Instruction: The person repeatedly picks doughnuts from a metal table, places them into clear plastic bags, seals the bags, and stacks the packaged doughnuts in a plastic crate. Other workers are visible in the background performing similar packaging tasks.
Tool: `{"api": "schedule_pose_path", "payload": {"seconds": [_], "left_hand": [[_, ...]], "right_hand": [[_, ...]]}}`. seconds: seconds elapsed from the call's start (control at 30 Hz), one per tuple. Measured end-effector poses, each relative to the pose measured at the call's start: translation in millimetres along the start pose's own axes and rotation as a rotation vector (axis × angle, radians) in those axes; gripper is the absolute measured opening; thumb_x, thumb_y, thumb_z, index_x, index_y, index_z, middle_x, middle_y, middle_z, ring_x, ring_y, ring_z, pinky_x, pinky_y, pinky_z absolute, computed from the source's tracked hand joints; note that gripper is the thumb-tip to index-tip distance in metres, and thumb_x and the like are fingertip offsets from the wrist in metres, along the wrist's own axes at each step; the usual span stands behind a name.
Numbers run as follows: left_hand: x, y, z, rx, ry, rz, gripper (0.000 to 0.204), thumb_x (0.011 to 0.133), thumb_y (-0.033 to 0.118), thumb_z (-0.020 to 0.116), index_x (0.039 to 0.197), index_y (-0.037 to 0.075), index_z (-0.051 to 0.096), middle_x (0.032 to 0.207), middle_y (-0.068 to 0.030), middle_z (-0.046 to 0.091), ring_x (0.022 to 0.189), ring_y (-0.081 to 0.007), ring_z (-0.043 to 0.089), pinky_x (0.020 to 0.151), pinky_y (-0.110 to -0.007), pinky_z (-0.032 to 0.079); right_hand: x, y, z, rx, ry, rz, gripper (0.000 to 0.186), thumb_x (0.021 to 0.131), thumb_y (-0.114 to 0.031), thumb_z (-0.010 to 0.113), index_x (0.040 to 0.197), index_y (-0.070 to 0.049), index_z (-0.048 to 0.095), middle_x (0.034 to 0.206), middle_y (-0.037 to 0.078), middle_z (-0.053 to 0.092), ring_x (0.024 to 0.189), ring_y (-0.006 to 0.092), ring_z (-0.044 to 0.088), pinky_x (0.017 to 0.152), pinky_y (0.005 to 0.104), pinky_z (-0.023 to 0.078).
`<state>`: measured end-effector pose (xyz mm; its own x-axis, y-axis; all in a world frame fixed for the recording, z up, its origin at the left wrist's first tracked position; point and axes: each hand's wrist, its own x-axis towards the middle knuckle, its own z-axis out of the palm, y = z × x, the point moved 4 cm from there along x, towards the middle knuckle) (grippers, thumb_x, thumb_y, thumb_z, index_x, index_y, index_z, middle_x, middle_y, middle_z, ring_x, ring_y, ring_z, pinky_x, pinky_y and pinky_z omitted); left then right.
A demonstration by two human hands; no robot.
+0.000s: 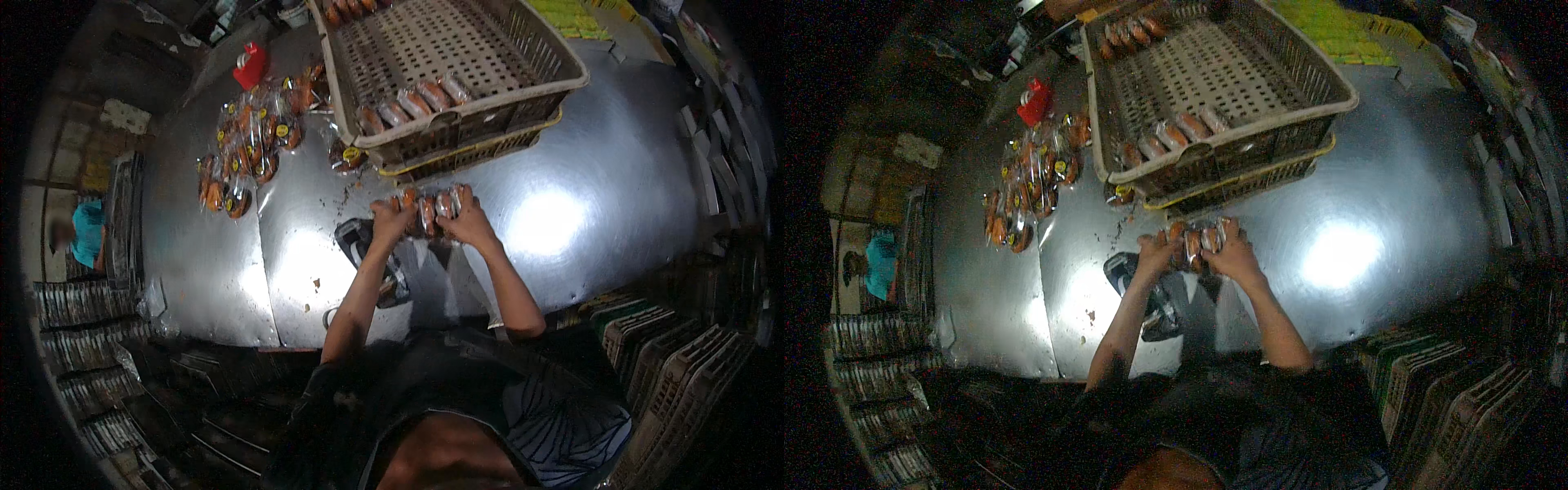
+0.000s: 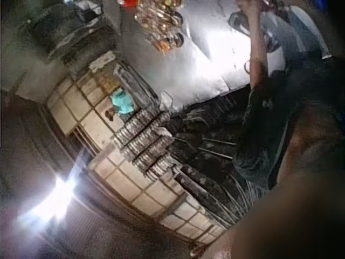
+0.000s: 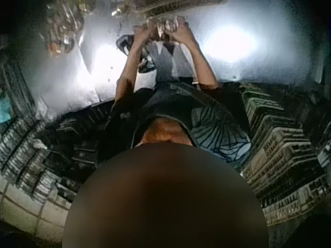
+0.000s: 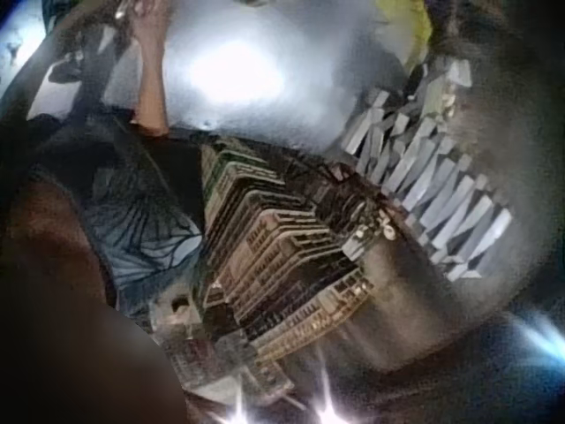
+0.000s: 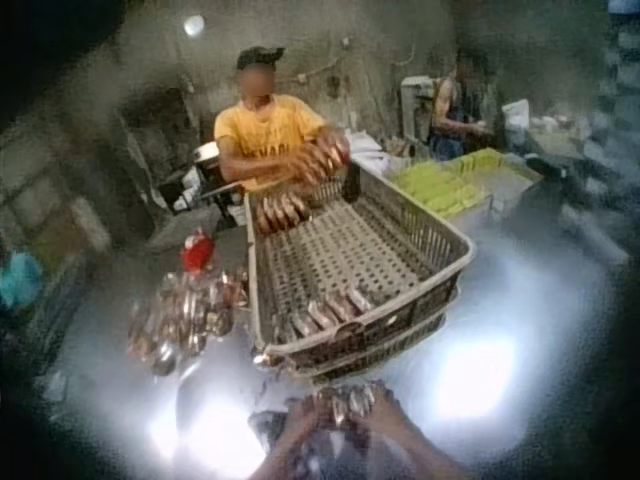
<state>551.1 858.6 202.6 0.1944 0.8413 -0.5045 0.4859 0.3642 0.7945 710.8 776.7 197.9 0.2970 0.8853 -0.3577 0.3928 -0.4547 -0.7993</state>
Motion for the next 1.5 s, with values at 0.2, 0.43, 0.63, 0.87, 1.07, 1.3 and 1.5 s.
{"api": "schedule_pose_path", "payload": {"seconds": [0.2, 0.43, 0.63, 0.87, 1.07, 1.3, 1.5], "left_hand": [[-68, 23, -10, -0.015, -0.020, 0.078, 0.085, 0.069, 0.036, 0.069, 0.124, -0.010, 0.023, 0.099, -0.0161, 0.053, 0.085, -0.0203, 0.057, 0.059, -0.029, 0.049], [-122, 212, -42, -0.650, -0.314, 0.585, 0.052, 0.088, 0.037, 0.038, 0.124, 0.000, 0.032, 0.113, -0.0108, 0.048, 0.105, -0.0209, 0.048, 0.087, -0.040, 0.040], [0, 310, 39, -0.649, -0.406, 0.346, 0.031, 0.088, 0.029, 0.037, 0.105, 0.004, 0.043, 0.088, -0.0126, 0.051, 0.078, -0.0209, 0.050, 0.071, -0.037, 0.043], [53, 277, 105, -0.081, -0.747, 0.079, 0.031, 0.087, 0.025, 0.035, 0.099, 0.003, 0.053, 0.084, -0.0092, 0.055, 0.082, -0.0195, 0.052, 0.069, -0.035, 0.046], [119, 308, 37, 0.409, -0.432, 0.399, 0.062, 0.084, 0.049, 0.036, 0.126, 0.005, 0.034, 0.129, -0.0179, 0.030, 0.120, -0.0306, 0.029, 0.093, -0.042, 0.031], [157, 249, 97, 0.435, -0.848, 0.297, 0.077, 0.082, 0.064, 0.017, 0.133, 0.007, 0.022, 0.138, -0.0147, 0.021, 0.127, -0.0274, 0.019, 0.104, -0.041, 0.017], [123, 290, 19, 0.674, -0.325, 0.887, 0.065, 0.083, 0.054, 0.037, 0.125, 0.004, 0.036, 0.124, -0.0156, 0.040, 0.109, -0.0237, 0.042, 0.091, -0.035, 0.035]], "right_hand": [[-54, -48, -49, 0.007, 0.085, -0.094, 0.086, 0.066, -0.024, 0.068, 0.128, 0.003, 0.015, 0.119, 0.028, 0.036, 0.108, 0.0442, 0.039, 0.091, 0.0441, 0.035], [-92, -173, -209, -0.049, 0.414, -0.767, 0.085, 0.068, -0.021, 0.065, 0.128, 0.008, 0.014, 0.122, 0.030, 0.035, 0.114, 0.0398, 0.038, 0.097, 0.0397, 0.030], [57, -205, -300, -0.322, 0.426, -0.314, 0.073, 0.068, -0.037, 0.060, 0.120, 0.007, 0.034, 0.109, 0.027, 0.050, 0.101, 0.0366, 0.050, 0.087, 0.0373, 0.039], [134, -121, -275, -0.624, -0.144, -0.148, 0.056, 0.071, -0.046, 0.053, 0.101, 0.002, 0.054, 0.100, 0.021, 0.056, 0.092, 0.0338, 0.054, 0.082, 0.0385, 0.042], [151, -93, -273, -0.658, 0.290, -0.097, 0.074, 0.069, -0.058, 0.053, 0.108, 0.004, 0.051, 0.109, 0.024, 0.052, 0.103, 0.0348, 0.049, 0.088, 0.0382, 0.039], [145, -107, -272, -0.647, 0.164, -0.095, 0.076, 0.071, -0.061, 0.048, 0.112, 0.003, 0.050, 0.107, 0.023, 0.053, 0.102, 0.0354, 0.050, 0.088, 0.0372, 0.039], [130, -120, -275, -0.538, 0.444, -0.264, 0.063, 0.079, -0.047, 0.049, 0.113, 0.006, 0.047, 0.115, 0.024, 0.048, 0.105, 0.0324, 0.049, 0.089, 0.0347, 0.037]]}}
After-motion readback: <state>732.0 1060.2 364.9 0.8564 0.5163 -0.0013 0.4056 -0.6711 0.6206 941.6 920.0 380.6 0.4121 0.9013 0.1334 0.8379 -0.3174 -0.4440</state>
